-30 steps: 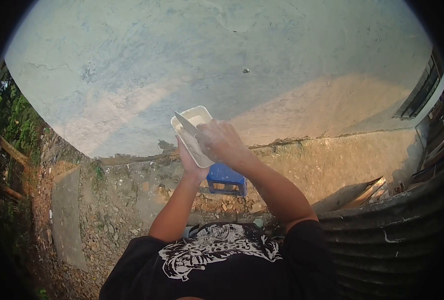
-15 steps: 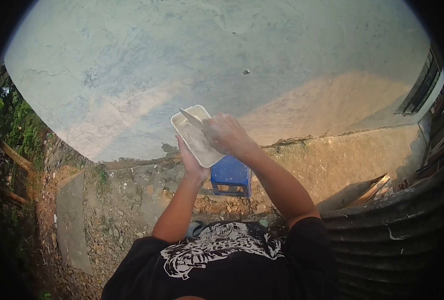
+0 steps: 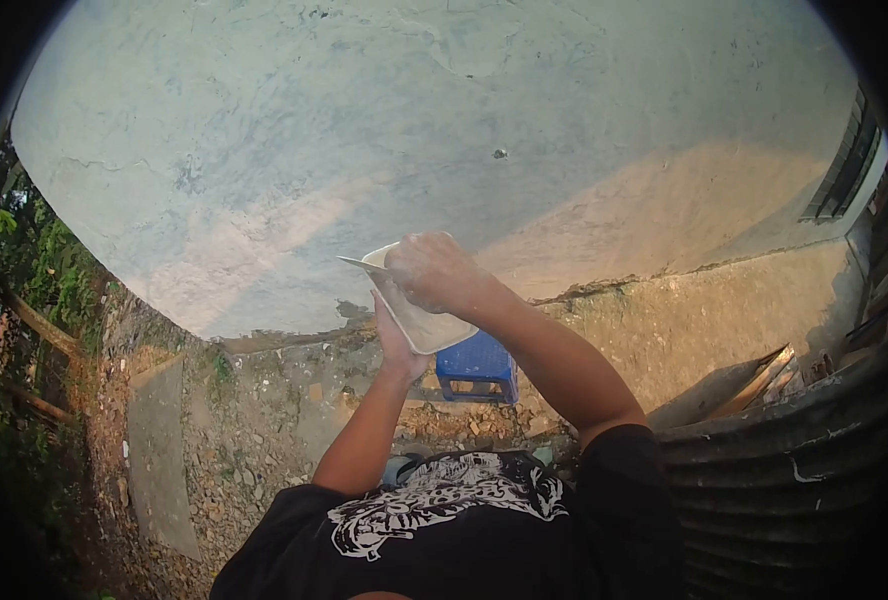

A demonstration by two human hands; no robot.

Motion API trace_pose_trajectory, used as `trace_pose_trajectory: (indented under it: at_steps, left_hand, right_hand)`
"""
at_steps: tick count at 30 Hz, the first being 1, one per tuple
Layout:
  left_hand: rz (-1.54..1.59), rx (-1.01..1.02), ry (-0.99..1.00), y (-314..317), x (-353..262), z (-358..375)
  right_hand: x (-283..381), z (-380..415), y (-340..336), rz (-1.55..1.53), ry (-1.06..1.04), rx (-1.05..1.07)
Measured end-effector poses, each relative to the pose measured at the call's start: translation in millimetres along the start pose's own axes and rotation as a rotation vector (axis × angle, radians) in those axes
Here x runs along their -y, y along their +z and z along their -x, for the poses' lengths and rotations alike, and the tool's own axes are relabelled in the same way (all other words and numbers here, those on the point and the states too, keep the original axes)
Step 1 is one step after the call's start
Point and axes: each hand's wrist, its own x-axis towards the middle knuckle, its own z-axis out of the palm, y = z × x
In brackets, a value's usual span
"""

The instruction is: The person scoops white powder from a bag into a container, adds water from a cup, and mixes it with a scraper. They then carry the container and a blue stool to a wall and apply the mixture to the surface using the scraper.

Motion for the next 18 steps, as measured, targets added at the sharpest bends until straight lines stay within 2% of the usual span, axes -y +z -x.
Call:
trace_pose_trajectory:
  at_steps: [2,4,5,7,8,10,13,16,18]
  left_hand:
    - [0.021,0.023,0.022,-1.6,-1.1,-0.8]
    - [0.084,0.074,0.012,-7.1,-4.4,-3.9]
    - [0.088,0.074,0.015,-3.8,-7.6,-4.2]
    - [0.147,0.117,0.069,2.7,-12.5,-4.7]
    - [0.15,0.114,0.073,4.9,-12.8,-4.2]
    - [0.083,0.023,0.133,10.5,-12.5,-4.1]
    - [0.058,-0.103,0.152,20.8,-19.8,-0.4]
    - [0.074,-0.019,0.166,9.8,-24.9,-4.4]
    - [0.076,-0.045,0.151,10.6,-21.9,-2.9]
  right_hand:
    - [-2.3,0.7,-0.3,0.006,-0.046,-0.004]
    - [-11.9,5.2,-2.1,-0.144,-0.069,-0.204]
    - [-14.5,5.9,-2.9,-0.141,-0.072,-0.201]
    - [-17.4,6.2,-2.9,0.005,0.09,-0.243]
    - [-14.9,6.1,-0.9,0.004,0.086,-0.239]
    - [-7.6,6.0,4.2,-0.008,0.191,-0.101]
    - [-10.9,8.5,26.6,-0.006,0.135,-0.15]
    - [-19.2,17.0,33.5,-0.13,0.049,-0.218]
    - [-14.4,20.4,43.0,-0.144,0.117,-0.243]
